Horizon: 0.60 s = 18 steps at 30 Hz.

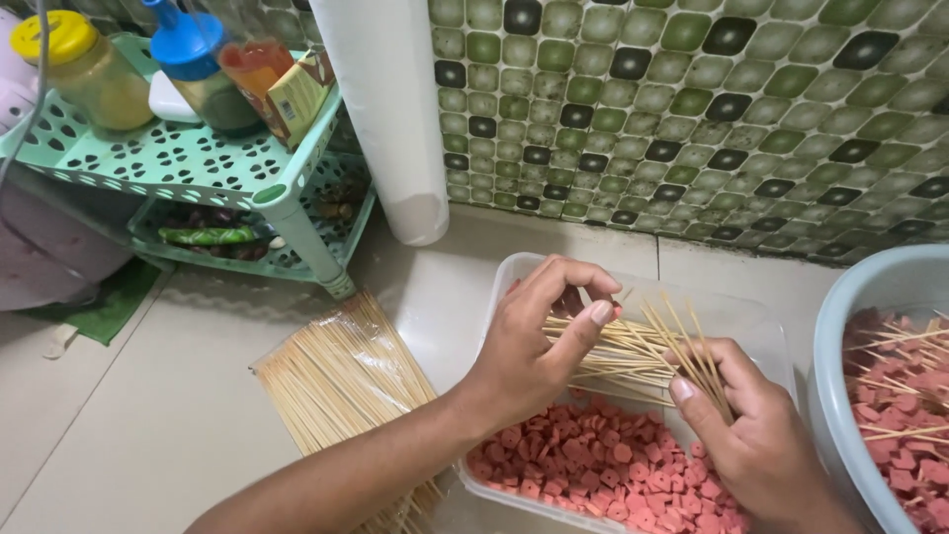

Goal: Skewering small pieces of pink sausage onto wooden sticks for snack preparation.

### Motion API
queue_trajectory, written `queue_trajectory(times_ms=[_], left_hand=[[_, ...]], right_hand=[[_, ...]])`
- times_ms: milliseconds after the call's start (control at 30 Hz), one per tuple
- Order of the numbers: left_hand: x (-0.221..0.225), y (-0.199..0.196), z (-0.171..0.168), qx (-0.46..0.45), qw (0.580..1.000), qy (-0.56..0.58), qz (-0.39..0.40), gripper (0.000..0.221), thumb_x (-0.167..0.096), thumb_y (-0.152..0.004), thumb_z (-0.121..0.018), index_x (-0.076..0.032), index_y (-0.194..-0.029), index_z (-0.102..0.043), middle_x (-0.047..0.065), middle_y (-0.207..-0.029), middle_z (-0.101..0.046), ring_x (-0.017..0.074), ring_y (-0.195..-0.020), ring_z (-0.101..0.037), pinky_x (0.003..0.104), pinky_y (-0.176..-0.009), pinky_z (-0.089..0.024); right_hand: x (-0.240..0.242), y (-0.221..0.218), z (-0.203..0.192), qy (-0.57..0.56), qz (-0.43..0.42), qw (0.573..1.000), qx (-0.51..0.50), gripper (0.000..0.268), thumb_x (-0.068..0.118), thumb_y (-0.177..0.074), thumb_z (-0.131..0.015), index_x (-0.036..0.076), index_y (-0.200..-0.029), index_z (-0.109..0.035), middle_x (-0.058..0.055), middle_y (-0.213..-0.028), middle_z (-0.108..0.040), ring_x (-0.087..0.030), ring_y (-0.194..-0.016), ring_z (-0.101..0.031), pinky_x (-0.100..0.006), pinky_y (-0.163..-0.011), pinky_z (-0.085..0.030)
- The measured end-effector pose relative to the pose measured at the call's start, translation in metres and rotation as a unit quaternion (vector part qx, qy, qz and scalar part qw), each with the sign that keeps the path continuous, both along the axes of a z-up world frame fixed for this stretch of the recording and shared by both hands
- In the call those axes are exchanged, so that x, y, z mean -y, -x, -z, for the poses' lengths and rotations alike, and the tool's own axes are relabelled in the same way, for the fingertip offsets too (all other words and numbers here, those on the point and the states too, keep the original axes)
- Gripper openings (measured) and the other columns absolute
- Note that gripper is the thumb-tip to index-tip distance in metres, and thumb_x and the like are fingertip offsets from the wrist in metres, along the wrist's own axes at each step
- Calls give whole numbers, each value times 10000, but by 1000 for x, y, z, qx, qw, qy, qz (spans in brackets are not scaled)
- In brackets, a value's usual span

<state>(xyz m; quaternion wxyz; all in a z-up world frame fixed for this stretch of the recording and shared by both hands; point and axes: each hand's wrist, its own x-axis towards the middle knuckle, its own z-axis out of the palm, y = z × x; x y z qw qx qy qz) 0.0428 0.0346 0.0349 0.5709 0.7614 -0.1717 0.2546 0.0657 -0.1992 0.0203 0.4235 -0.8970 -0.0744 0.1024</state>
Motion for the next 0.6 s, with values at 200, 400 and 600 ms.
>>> queue_trajectory(times_ms=[200, 400, 600], left_hand=[[0, -2, 2, -27, 999, 20, 20, 202, -211, -1073, -504, -65, -1179, -594, 56, -1001, -632, 151, -894, -617, 283, -779, -502], [1, -3, 5, -9, 1000, 16, 18, 300, -299, -1103, -404, -53, -1196, -547, 75, -1024, -611, 170, -899, -641, 289, -773, -523], [-4, -5, 3, -20, 999, 22, -35, 258, -300, -1096, -437, -108, -1154, -600, 26, -1006, -601, 167, -923, -546, 304, -828, -447]], right_hand=[[-1, 0, -2, 17, -1, 1000, -9, 280, 237, -941, -647, 192, -1200, -744, -82, -634, -728, -197, -528, -580, -303, -610, -440], [2, 0, 0, 23, 1, 999, -31, 281, 254, -953, -633, 202, -1210, -734, -82, -607, -668, -197, -447, -578, -319, -500, -517], [4, 1, 2, 6, 4, 1000, 0, 264, 252, -943, -636, 183, -1174, -745, -67, -586, -679, -173, -450, -433, -301, -516, -380]])
